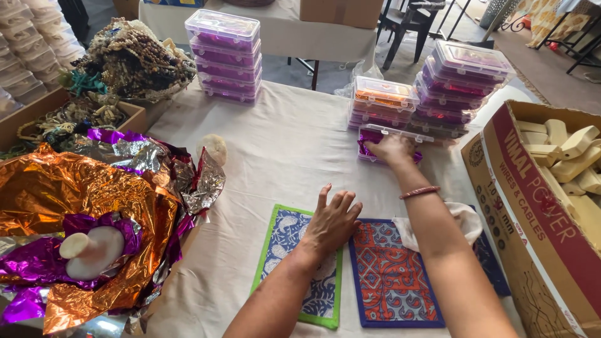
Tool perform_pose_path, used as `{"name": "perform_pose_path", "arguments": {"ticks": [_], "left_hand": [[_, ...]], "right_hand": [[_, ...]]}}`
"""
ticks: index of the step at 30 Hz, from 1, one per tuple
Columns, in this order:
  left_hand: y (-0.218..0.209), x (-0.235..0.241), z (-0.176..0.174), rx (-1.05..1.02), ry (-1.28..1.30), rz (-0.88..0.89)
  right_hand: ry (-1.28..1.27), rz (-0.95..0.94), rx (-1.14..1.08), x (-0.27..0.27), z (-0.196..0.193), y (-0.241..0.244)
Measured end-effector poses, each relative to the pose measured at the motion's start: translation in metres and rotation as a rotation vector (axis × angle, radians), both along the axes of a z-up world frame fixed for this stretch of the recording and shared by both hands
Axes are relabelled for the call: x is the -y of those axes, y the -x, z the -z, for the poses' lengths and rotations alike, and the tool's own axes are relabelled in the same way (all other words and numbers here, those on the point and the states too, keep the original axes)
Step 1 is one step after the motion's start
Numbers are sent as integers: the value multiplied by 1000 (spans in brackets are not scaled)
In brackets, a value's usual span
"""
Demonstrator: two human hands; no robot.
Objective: The person wipes a small wooden block with a white cloth on a table. They then pick up another wooden block from a cardboard box and wipe it thoroughly with the cloth, turning it over to clean all sides.
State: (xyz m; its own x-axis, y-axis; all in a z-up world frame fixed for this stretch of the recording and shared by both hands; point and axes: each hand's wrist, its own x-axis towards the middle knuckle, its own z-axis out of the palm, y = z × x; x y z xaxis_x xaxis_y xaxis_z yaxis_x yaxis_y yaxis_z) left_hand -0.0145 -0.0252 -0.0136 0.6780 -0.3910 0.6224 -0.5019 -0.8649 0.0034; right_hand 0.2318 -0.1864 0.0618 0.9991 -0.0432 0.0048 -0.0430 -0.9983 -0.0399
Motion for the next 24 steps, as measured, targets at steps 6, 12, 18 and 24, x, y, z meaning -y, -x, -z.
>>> {"name": "perform_pose_path", "arguments": {"ticks": [6, 12, 18, 24], "left_hand": [[-2, 0, -2, -4, 24, 8], [3, -2, -6, -14, 47, 25], [2, -1, -2, -17, 28, 8], [1, -1, -7, -42, 32, -1]], "right_hand": [[-77, 203, -28, -33, -8, 19], [-157, 235, 74, -23, 23, 9], [-229, 137, 133, 10, 17, 21], [-303, -59, 189, 47, 58, -34]]}}
